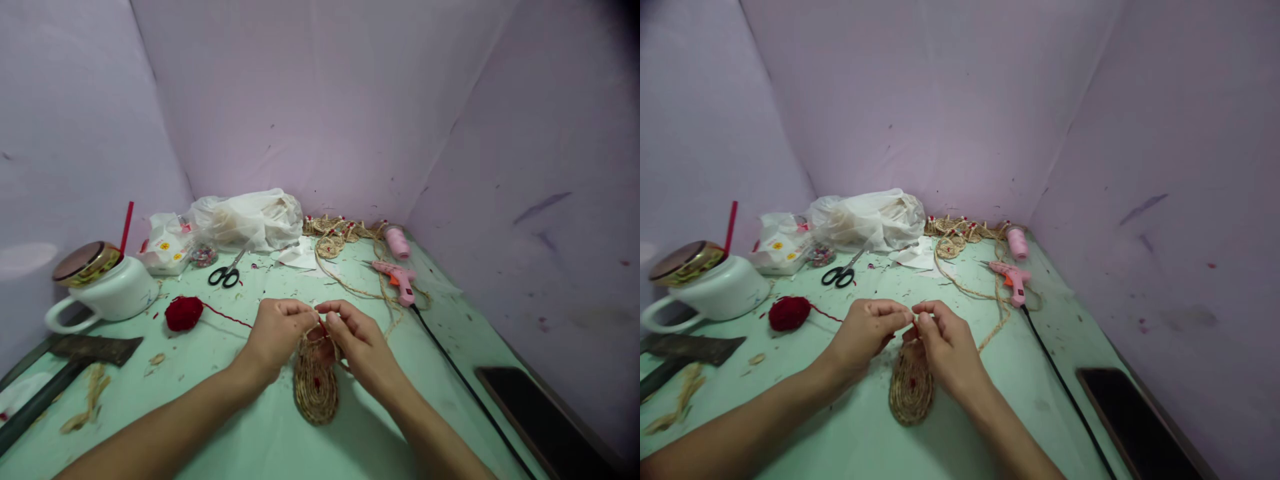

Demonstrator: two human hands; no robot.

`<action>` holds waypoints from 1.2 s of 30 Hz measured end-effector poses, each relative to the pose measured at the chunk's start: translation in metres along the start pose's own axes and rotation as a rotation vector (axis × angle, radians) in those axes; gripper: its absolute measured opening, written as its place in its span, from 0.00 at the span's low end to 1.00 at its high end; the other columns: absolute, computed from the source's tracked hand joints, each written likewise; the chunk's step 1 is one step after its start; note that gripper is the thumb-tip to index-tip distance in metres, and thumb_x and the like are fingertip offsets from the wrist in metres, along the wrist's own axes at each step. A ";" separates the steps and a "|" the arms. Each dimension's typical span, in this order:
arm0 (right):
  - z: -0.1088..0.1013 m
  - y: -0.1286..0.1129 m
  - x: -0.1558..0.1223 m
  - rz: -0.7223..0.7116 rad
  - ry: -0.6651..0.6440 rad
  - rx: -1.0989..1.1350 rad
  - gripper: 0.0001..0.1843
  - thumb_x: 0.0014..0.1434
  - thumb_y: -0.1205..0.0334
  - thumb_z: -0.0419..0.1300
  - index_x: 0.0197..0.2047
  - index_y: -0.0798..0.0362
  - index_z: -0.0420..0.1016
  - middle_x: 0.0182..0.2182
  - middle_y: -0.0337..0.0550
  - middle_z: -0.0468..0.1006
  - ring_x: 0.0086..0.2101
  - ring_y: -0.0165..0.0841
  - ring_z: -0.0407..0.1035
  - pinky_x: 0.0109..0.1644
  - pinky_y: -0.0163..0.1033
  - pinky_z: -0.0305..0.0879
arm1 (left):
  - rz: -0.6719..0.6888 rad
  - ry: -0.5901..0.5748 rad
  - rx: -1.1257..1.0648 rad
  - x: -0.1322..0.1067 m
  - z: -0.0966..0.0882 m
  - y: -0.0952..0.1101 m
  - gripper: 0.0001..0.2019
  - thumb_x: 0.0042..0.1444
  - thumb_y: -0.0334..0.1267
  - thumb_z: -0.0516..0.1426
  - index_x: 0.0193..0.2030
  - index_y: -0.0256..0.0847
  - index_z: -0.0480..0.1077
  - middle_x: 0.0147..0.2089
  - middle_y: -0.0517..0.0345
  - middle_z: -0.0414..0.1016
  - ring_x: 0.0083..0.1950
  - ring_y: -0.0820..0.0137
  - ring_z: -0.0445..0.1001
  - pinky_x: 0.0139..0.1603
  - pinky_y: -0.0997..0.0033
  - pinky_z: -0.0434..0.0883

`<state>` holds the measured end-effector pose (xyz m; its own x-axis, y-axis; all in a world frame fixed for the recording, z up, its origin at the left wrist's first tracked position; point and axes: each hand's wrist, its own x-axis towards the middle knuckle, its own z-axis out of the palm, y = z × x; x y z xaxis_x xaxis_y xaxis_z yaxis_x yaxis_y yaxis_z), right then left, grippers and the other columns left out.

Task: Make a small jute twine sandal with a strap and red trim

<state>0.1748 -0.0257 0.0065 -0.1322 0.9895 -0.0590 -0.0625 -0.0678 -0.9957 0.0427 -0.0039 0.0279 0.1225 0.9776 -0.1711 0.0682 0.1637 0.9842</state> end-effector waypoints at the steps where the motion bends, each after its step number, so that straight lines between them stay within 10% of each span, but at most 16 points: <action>1: -0.005 -0.006 -0.002 0.044 -0.063 -0.049 0.14 0.55 0.50 0.54 0.36 0.52 0.69 0.23 0.37 0.74 0.19 0.26 0.67 0.23 0.32 0.65 | 0.001 0.038 -0.009 0.001 -0.002 0.002 0.07 0.39 0.35 0.58 0.17 0.34 0.69 0.12 0.67 0.61 0.15 0.82 0.51 0.18 0.78 0.51; 8: -0.051 -0.024 -0.015 0.186 -0.617 -0.559 0.17 0.57 0.54 0.53 0.25 0.57 0.74 0.20 0.39 0.72 0.22 0.28 0.65 0.27 0.32 0.60 | -0.118 0.002 0.127 0.009 -0.006 0.001 0.04 0.37 0.31 0.57 0.16 0.35 0.69 0.07 0.71 0.50 0.12 0.83 0.43 0.16 0.77 0.42; 13: -0.046 -0.010 -0.009 -0.323 -0.076 -0.783 0.05 0.55 0.64 0.55 0.31 0.54 0.72 0.26 0.40 0.74 0.27 0.29 0.65 0.31 0.34 0.59 | -0.182 -0.040 0.170 0.010 0.004 -0.013 0.06 0.35 0.27 0.54 0.12 0.35 0.65 0.06 0.71 0.49 0.13 0.83 0.44 0.16 0.77 0.43; 18: -0.026 -0.002 -0.015 -0.482 -0.304 -0.907 0.14 0.47 0.75 0.56 0.37 0.51 0.68 0.38 0.42 0.69 0.33 0.30 0.65 0.34 0.34 0.60 | -0.197 -0.062 0.205 0.010 0.004 -0.015 0.06 0.33 0.26 0.51 0.11 0.35 0.63 0.08 0.70 0.51 0.14 0.82 0.45 0.16 0.77 0.45; 27: -0.016 0.032 -0.013 -0.620 -0.309 -0.923 0.12 0.54 0.73 0.51 0.38 0.53 0.71 0.31 0.44 0.69 0.29 0.30 0.64 0.30 0.33 0.59 | -0.270 -0.105 0.263 0.006 -0.009 -0.024 0.07 0.32 0.26 0.52 0.11 0.36 0.59 0.09 0.70 0.48 0.15 0.82 0.45 0.16 0.76 0.42; 36: -0.018 0.041 -0.028 -0.432 -0.265 -0.730 0.08 0.54 0.71 0.55 0.34 0.53 0.73 0.27 0.42 0.76 0.28 0.29 0.69 0.32 0.31 0.63 | -0.284 -0.186 0.337 -0.007 -0.011 -0.049 0.05 0.31 0.27 0.53 0.11 0.36 0.61 0.11 0.69 0.48 0.17 0.80 0.47 0.17 0.76 0.45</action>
<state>0.1939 -0.0537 -0.0340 -0.4730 0.8416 0.2607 0.4745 0.4926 -0.7295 0.0273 -0.0170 -0.0184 0.2254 0.8552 -0.4668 0.4384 0.3388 0.8325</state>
